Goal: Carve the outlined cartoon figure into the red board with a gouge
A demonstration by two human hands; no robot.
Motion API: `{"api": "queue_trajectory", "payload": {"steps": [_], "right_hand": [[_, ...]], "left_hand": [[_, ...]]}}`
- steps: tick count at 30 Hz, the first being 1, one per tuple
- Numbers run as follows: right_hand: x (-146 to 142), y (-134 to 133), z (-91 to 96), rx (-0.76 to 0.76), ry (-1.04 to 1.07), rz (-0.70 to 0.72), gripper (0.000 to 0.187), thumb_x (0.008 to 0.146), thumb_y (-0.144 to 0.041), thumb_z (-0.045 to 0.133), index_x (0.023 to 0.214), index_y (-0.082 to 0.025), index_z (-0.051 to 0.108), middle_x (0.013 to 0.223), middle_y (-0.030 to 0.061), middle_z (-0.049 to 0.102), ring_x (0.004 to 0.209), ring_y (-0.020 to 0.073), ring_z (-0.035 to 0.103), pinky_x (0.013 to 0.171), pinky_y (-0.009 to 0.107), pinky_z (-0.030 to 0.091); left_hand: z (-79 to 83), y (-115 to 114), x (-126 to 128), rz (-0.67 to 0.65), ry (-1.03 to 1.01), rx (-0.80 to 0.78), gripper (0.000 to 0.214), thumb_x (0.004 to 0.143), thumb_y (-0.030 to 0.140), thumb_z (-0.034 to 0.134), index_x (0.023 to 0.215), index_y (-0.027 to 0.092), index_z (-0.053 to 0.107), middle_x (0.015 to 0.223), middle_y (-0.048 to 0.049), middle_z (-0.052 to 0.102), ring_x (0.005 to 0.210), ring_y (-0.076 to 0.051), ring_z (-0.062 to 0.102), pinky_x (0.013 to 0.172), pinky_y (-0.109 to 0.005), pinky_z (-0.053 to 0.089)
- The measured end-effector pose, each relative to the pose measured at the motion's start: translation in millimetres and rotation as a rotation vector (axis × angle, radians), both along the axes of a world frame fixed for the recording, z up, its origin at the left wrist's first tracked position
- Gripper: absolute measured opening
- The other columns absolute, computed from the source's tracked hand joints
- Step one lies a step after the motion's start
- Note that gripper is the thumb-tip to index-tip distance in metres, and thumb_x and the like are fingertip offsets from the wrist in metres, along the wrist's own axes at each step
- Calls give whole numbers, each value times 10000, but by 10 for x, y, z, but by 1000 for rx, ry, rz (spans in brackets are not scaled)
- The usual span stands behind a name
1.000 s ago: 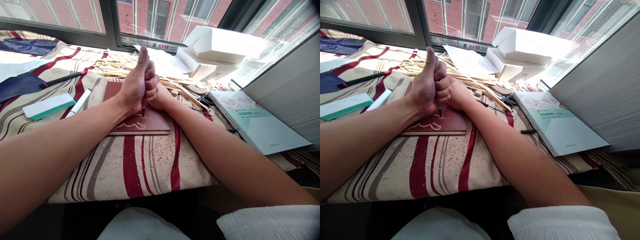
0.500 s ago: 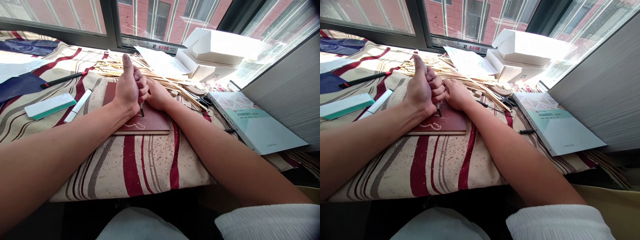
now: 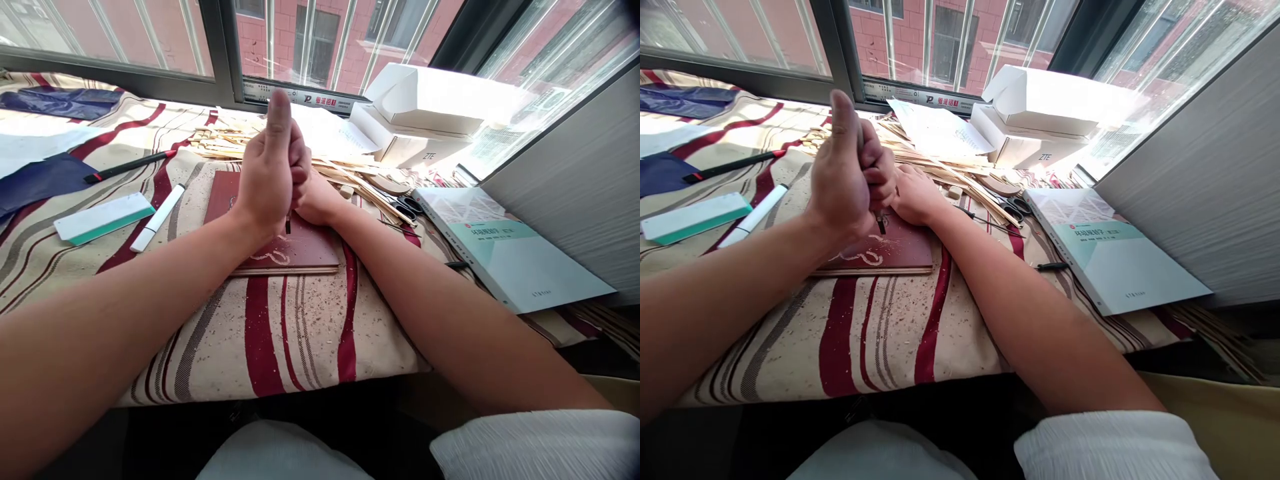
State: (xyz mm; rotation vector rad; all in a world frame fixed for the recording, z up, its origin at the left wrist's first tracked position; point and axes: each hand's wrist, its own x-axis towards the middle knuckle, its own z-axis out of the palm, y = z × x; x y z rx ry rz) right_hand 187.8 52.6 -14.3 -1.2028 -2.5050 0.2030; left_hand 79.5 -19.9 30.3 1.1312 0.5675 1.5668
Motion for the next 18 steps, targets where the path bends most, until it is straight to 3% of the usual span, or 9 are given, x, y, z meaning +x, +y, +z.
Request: {"api": "queue_trajectory", "payload": {"steps": [4,11,18], "right_hand": [[-36,-51,-14,26,-29,-91,474,1049,-374,414,1377,-114,636,1490,197,628,1503,395,488,1252,578,389],[-71,-236,77,14,-122,-231,562,1056,-388,418,1552,-140,510,1643,203,480,1535,426,438,1238,617,387],[-84,-311,130,-20,-159,-353,503,1057,-309,414,1500,-120,561,1490,245,565,1446,467,511,1160,673,422]], "left_hand": [[71,-5,-154,-58,49,11,669,966,700,637,569,237,363,521,53,238,411,-73,150,388,-283,96],[4,-66,-139,-129,81,-31,693,969,726,607,580,216,346,512,49,257,378,-50,192,381,-232,95],[49,-82,-160,-163,67,-54,658,1079,611,485,573,206,367,488,57,251,378,-48,184,370,-194,121]]}}
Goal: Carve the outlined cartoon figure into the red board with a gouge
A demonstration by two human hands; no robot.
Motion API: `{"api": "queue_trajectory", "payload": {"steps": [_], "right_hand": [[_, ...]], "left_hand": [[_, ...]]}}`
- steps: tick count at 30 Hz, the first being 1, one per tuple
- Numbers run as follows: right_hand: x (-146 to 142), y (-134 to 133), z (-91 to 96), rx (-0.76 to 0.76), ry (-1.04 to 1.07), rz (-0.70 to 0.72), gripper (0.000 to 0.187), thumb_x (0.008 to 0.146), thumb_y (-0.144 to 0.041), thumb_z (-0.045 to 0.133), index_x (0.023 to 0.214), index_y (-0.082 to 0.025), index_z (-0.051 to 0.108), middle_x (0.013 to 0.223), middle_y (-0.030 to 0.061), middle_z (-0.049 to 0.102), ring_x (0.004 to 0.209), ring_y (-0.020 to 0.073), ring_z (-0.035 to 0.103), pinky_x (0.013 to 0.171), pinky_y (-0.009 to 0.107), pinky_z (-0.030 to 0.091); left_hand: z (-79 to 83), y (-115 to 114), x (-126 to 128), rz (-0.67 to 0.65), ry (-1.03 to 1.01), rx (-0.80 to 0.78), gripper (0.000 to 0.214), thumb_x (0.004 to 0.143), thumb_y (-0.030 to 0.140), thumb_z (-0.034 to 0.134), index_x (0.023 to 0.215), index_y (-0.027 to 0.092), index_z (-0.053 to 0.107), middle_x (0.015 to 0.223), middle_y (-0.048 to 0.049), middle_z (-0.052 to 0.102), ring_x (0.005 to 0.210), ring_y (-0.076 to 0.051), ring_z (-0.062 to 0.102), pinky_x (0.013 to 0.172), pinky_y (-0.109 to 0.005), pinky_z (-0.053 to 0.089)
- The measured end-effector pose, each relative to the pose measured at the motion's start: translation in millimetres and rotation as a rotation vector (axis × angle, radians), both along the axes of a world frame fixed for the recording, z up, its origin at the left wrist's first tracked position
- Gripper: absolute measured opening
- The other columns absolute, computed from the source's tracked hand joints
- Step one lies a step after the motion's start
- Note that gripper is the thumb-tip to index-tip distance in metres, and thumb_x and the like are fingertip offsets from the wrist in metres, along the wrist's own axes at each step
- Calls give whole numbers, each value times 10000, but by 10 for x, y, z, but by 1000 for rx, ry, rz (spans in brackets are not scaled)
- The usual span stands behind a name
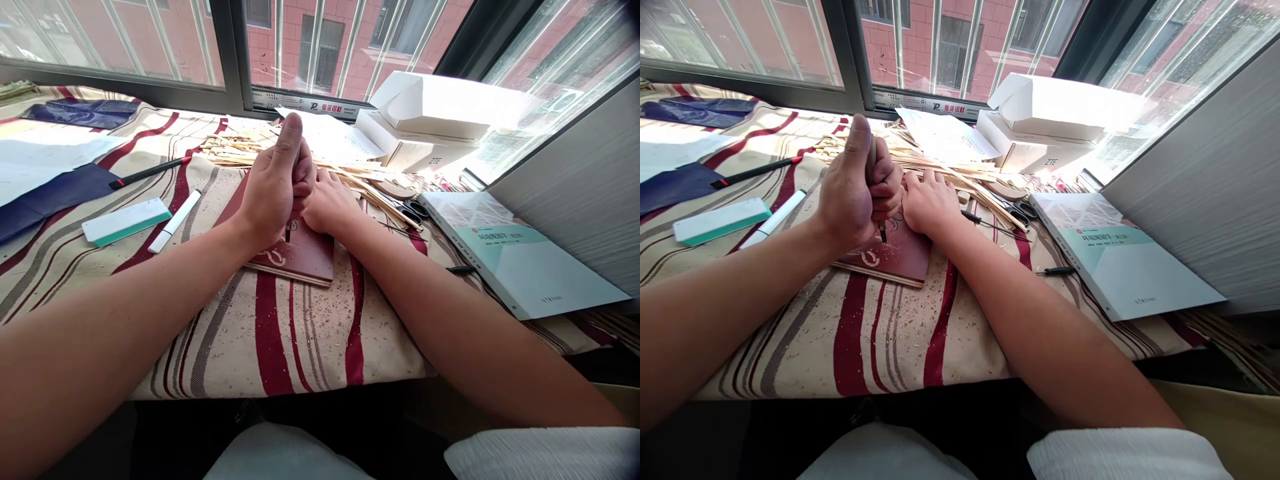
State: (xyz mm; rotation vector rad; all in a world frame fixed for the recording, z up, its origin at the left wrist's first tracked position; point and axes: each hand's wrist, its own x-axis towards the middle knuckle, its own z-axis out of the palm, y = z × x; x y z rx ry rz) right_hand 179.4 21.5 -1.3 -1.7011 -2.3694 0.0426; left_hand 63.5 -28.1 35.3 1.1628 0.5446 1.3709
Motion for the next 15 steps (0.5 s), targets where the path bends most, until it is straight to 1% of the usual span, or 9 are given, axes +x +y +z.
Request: {"api": "queue_trajectory", "payload": {"steps": [3,5,6,8,10,11,12,15], "right_hand": [[-5,-9,8,-1,0,-5,503,1047,-296,424,1499,-121,561,1482,246,566,1429,459,516,1148,658,435],[2,-4,3,33,4,8,491,1037,-282,414,1464,-106,581,1472,248,572,1406,457,524,1143,671,435],[9,3,-1,60,7,40,483,1032,-273,405,1442,-101,593,1470,244,576,1410,453,517,1152,673,429],[26,29,-10,104,12,179,457,1018,-263,402,1384,-116,634,1467,208,598,1458,432,477,1212,654,390],[44,68,-22,96,31,340,426,1008,-282,422,1322,-150,677,1473,161,622,1503,395,446,1277,603,342],[52,91,-31,78,48,397,418,1007,-302,429,1301,-161,691,1485,147,625,1510,383,445,1294,586,327],[59,114,-40,56,68,429,423,1008,-326,431,1294,-164,697,1506,143,618,1507,380,454,1297,583,326],[70,162,-66,16,111,451,482,1017,-369,404,1333,-131,680,1533,175,602,1468,394,506,1256,614,380]], "left_hand": [[-8,10,29,24,-12,-3,661,1076,610,493,567,208,365,487,59,254,382,-52,189,370,-202,124],[-30,24,59,65,-25,8,661,1059,627,519,572,214,349,492,64,244,382,-52,182,369,-209,126],[-43,30,73,90,-28,12,661,1047,637,537,576,218,341,493,67,241,380,-52,180,368,-214,129],[-65,40,93,127,-19,10,657,1027,648,568,584,225,332,487,68,249,372,-56,187,362,-228,136],[-74,45,95,124,-19,0,656,1011,663,583,584,230,337,487,65,251,368,-62,187,359,-245,117],[-72,47,91,118,-30,-7,661,997,678,594,582,230,342,491,65,242,371,-62,178,361,-252,97],[-68,51,84,116,-45,-16,669,978,695,612,580,230,344,499,66,230,378,-60,165,368,-257,74],[-47,67,58,133,-44,-54,682,941,725,646,579,231,347,517,64,216,399,-61,141,390,-269,33]]}}
